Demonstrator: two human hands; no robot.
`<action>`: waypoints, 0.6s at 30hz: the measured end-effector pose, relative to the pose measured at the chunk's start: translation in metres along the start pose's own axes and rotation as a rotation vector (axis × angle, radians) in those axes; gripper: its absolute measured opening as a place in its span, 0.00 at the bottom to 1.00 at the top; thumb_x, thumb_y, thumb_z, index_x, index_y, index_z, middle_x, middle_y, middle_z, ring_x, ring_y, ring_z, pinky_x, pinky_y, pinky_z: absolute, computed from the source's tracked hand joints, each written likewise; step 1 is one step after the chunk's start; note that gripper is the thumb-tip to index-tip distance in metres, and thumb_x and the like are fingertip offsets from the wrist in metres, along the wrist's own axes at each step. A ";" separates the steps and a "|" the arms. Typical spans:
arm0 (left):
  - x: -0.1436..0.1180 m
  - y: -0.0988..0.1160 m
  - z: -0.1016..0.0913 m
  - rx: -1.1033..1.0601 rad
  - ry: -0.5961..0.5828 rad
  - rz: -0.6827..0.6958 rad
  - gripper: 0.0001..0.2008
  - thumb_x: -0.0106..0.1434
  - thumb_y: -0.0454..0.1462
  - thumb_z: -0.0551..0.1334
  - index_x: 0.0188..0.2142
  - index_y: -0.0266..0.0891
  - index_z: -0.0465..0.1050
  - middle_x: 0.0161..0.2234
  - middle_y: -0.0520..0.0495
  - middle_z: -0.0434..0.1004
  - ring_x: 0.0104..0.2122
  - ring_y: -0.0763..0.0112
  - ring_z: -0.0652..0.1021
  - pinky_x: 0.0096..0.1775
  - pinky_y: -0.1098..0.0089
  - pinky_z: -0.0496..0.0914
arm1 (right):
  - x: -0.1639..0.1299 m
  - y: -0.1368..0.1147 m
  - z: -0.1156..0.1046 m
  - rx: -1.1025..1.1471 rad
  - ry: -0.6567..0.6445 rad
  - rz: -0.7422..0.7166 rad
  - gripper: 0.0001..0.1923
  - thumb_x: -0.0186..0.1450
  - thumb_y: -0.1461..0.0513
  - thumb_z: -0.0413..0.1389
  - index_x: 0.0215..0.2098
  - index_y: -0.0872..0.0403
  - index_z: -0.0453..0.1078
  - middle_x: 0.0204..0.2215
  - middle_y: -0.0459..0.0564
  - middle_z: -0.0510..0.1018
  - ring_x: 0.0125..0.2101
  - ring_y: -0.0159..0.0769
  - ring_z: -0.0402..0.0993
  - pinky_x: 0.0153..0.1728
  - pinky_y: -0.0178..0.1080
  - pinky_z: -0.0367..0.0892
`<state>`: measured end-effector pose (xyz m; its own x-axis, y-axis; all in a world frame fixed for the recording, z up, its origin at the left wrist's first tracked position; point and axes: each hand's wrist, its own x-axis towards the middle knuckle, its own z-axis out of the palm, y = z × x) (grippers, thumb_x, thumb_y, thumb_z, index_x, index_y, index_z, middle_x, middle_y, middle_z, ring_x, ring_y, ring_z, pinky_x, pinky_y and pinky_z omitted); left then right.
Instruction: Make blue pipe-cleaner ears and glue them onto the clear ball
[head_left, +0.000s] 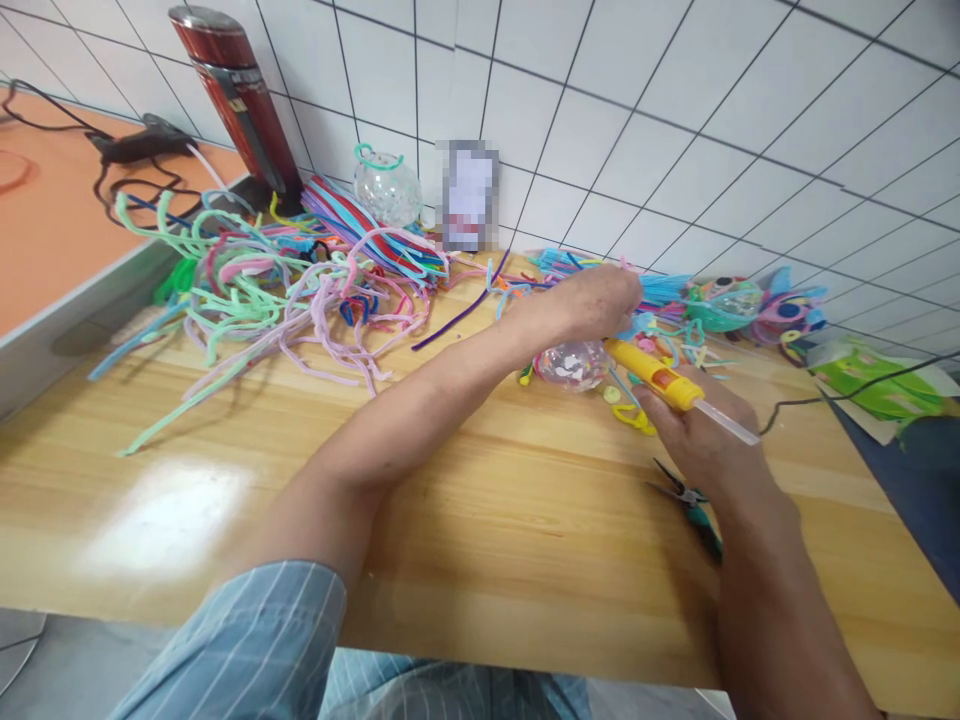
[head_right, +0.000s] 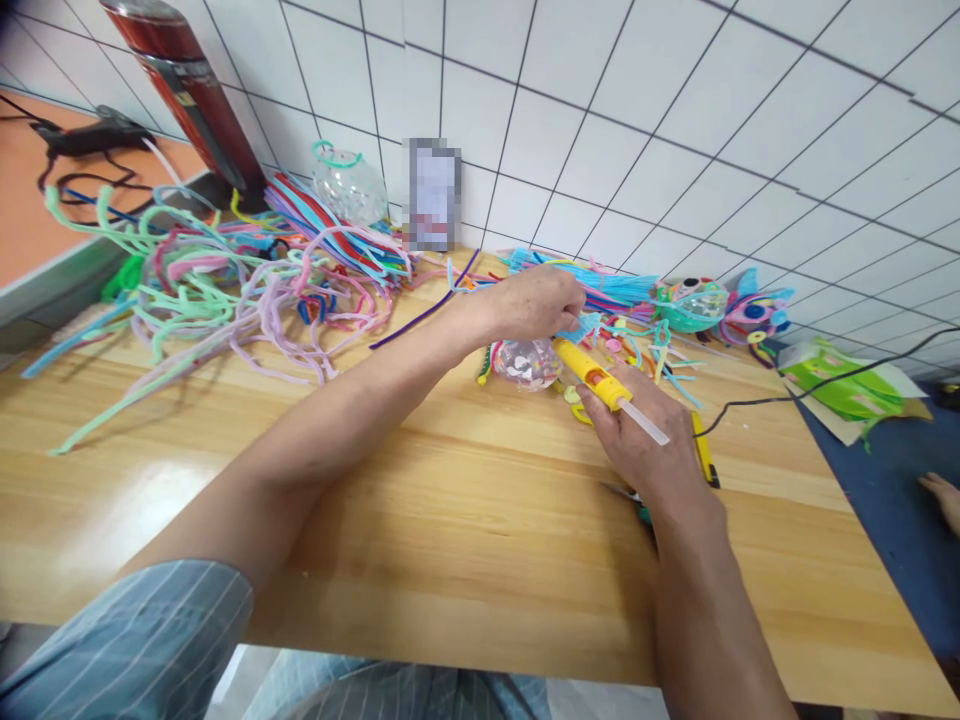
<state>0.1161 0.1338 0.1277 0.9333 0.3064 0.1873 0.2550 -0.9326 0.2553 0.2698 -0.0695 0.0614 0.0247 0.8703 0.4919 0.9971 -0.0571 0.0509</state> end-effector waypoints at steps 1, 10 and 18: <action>0.000 -0.001 0.000 -0.004 0.001 -0.001 0.20 0.67 0.28 0.58 0.50 0.32 0.88 0.45 0.36 0.89 0.45 0.60 0.85 0.44 0.65 0.71 | 0.000 0.000 0.000 -0.008 0.001 0.005 0.23 0.79 0.46 0.50 0.48 0.52 0.78 0.38 0.58 0.85 0.37 0.49 0.83 0.35 0.44 0.69; 0.004 -0.010 0.005 -0.003 0.037 0.024 0.16 0.68 0.33 0.61 0.46 0.38 0.89 0.41 0.41 0.90 0.41 0.62 0.84 0.43 0.65 0.71 | 0.003 -0.006 0.003 -0.018 -0.012 0.049 0.21 0.78 0.46 0.50 0.39 0.50 0.76 0.33 0.55 0.82 0.32 0.46 0.79 0.30 0.43 0.63; 0.003 -0.007 0.003 0.002 0.010 0.007 0.18 0.67 0.31 0.60 0.49 0.35 0.88 0.46 0.39 0.90 0.45 0.60 0.84 0.45 0.65 0.72 | 0.002 -0.005 0.003 -0.011 -0.044 0.044 0.20 0.78 0.47 0.50 0.43 0.50 0.77 0.36 0.55 0.84 0.35 0.47 0.80 0.30 0.42 0.63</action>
<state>0.1182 0.1406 0.1237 0.9326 0.3014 0.1987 0.2487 -0.9353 0.2516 0.2654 -0.0656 0.0593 0.0718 0.8874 0.4554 0.9941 -0.1009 0.0399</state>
